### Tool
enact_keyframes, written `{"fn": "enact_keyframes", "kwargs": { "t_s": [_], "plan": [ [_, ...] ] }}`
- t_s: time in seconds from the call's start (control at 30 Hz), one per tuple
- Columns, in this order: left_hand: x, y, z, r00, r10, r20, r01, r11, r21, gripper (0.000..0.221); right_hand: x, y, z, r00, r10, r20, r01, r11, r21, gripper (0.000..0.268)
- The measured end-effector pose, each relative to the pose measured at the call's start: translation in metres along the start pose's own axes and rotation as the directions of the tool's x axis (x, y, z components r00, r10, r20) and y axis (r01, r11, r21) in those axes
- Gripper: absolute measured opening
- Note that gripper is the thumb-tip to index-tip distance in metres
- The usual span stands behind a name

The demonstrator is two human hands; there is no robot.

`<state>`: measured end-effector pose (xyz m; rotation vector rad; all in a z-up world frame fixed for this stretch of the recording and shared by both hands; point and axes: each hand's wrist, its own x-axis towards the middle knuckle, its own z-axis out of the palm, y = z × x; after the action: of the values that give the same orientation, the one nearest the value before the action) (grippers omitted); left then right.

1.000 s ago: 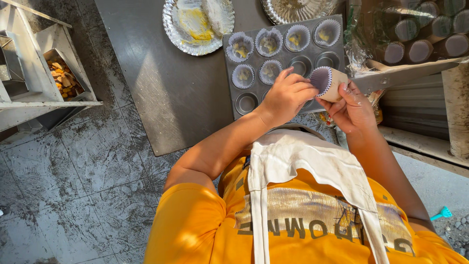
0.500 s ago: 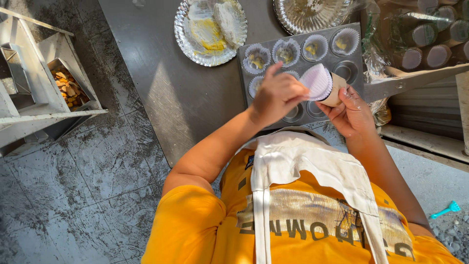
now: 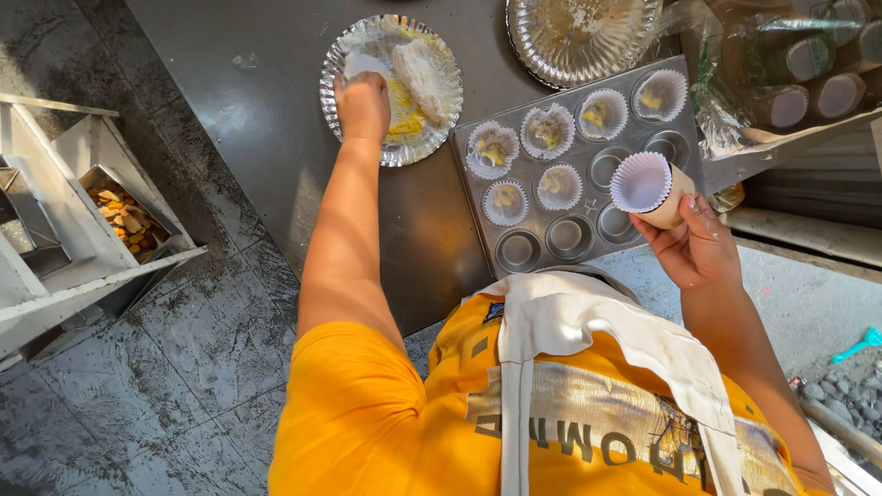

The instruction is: The person places paper liners into the cavities of multiple muffin tins by hand, taking the liners from stacks and paper cups.

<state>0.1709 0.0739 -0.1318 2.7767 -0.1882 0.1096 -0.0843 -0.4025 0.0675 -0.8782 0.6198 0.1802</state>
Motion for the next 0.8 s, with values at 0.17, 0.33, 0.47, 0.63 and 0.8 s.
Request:
{"fn": "enact_keyframes", "kwargs": {
  "t_s": [0.17, 0.33, 0.47, 0.63, 0.8],
  "plan": [
    [-0.007, -0.013, 0.052, 0.975, 0.165, 0.145, -0.188, 0.969, 0.161, 0.031, -0.002, 0.0, -0.002, 0.999, -0.009, 0.049, 0.008, 1.0, 0.021, 0.06],
    [-0.053, 0.013, 0.04, 0.963, 0.154, 0.221, -0.17, 0.984, 0.056, 0.023, -0.001, -0.005, -0.004, 0.999, -0.001, 0.041, 0.001, 1.0, 0.008, 0.06],
    [-0.086, 0.042, -0.018, 0.952, -0.188, 0.241, 0.304, 0.649, -0.697, 0.008, -0.002, -0.018, -0.016, 0.986, -0.005, 0.166, -0.001, 0.999, 0.035, 0.063],
    [-0.104, 0.102, -0.1, 0.954, -0.113, 0.278, 0.27, -0.075, -0.96, 0.007, -0.01, -0.042, -0.039, 0.981, -0.026, 0.192, 0.015, 0.998, 0.06, 0.063],
    [-0.119, 0.224, -0.105, 0.983, 0.068, 0.169, 0.161, 0.11, -0.981, 0.012, -0.022, -0.058, -0.067, 0.981, -0.086, 0.175, 0.08, 0.996, 0.042, 0.06]
  ]
}}
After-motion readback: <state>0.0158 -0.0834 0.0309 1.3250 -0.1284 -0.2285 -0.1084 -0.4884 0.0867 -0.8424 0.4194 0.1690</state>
